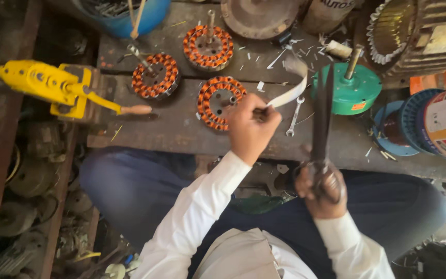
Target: The person sits on the floor and uses shears to cut small rectangular pieces of white material. They then place these pieces into the slots of a copper-wound motor stator. The person repeats this process for multiple stators on the workbench.
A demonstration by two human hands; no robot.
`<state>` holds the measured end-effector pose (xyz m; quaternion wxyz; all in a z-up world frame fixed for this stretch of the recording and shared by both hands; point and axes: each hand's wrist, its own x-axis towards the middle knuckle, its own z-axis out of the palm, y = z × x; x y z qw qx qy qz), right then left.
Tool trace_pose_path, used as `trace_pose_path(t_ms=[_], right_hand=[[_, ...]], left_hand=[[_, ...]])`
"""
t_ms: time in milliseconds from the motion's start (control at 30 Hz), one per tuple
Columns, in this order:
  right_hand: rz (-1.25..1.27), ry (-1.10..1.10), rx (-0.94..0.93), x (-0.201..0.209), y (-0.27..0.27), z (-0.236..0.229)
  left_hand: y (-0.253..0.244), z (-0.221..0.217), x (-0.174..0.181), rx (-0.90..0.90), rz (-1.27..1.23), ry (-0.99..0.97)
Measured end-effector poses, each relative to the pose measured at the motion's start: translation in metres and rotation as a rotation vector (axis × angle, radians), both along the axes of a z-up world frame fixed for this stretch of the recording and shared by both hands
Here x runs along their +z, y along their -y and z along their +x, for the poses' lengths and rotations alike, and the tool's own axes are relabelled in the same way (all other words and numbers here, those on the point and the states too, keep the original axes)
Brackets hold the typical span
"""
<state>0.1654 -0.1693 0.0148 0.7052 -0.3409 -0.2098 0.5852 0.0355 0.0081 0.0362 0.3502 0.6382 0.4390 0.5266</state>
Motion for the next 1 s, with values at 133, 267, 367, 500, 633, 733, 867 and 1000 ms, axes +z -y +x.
trace_pose_path(t_ms=[133,267,367,500,633,733,867,1000], right_hand=[[-0.097,0.079,0.021,-0.012,0.012,-0.025],[-0.065,0.161,0.140,-0.015,0.000,-0.029],[-0.029,0.152,0.185,-0.017,-0.008,-0.036],[-0.138,0.140,0.170,-0.020,-0.015,-0.046],[-0.153,0.167,0.165,-0.023,-0.011,-0.045],[-0.170,0.165,0.153,-0.029,-0.008,-0.044],[-0.181,0.181,0.147,-0.033,-0.003,-0.044],[-0.224,0.214,0.127,-0.030,-0.005,-0.042]], left_hand=[[-0.011,-0.011,0.036,-0.221,-0.335,0.644],[-0.011,-0.020,0.053,-0.296,-0.557,0.730],[-0.013,-0.023,0.048,-0.339,-0.610,0.681],[-0.007,-0.023,0.041,-0.264,-0.536,0.509],[0.006,-0.024,0.040,-0.218,-0.582,0.437],[0.013,-0.023,0.039,-0.224,-0.674,0.562],[0.012,-0.023,0.035,-0.235,-0.718,0.635],[0.011,-0.023,0.035,-0.248,-0.780,0.656]])
